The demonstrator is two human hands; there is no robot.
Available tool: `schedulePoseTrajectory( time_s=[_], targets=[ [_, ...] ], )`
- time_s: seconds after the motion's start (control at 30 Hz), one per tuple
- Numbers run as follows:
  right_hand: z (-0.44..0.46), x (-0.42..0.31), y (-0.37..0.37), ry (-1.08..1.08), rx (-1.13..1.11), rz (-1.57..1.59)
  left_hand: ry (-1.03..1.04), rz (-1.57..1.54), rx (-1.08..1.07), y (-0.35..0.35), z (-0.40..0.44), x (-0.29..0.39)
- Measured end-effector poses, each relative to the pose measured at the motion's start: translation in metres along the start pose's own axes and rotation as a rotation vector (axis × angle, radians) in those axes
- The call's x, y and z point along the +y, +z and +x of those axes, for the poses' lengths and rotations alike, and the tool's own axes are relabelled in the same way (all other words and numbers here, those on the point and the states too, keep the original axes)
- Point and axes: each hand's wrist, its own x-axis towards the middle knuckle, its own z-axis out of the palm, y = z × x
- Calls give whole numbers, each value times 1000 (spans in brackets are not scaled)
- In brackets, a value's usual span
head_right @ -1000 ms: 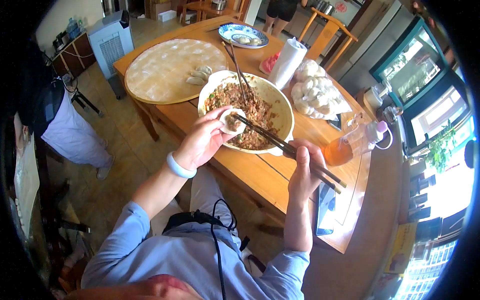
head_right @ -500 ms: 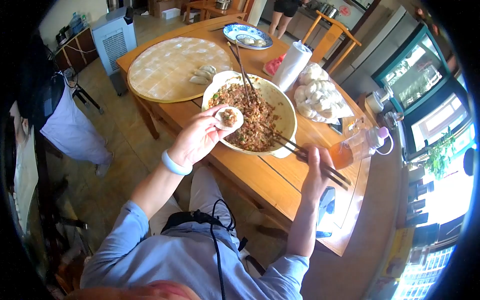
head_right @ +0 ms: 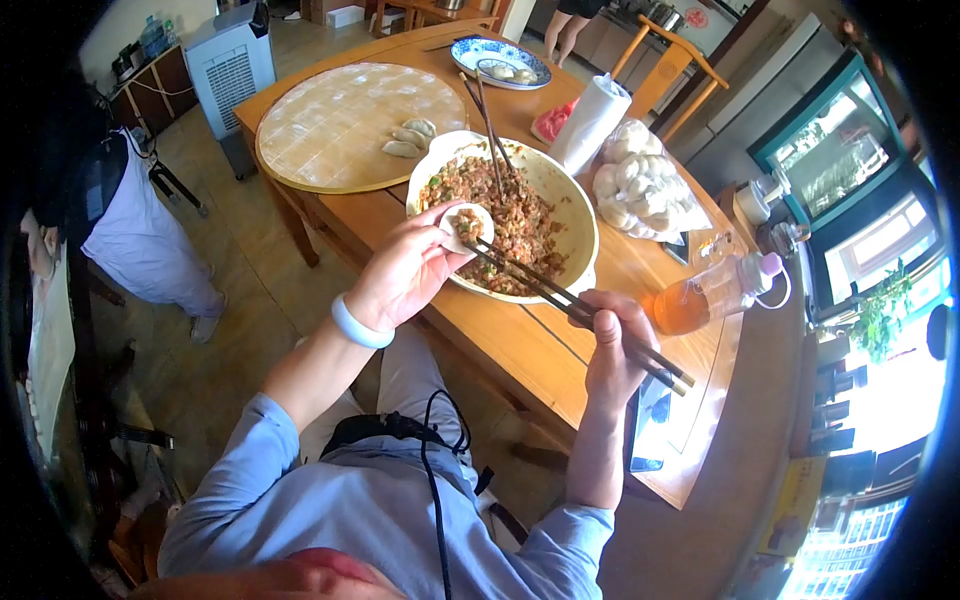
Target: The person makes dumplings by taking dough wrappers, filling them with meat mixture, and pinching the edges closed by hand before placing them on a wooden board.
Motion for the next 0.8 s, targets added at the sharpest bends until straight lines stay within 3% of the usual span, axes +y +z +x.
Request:
schedulePoseTrajectory(
  time_s=[0.53, 0.8],
  targets=[
    [0, 7, 1, -65, 175, 130, -38, -24, 8, 3, -2, 0],
    [2, 6, 5, -93, 121, 49, -63, -46, -41, -3, -1, -2]
  ],
)
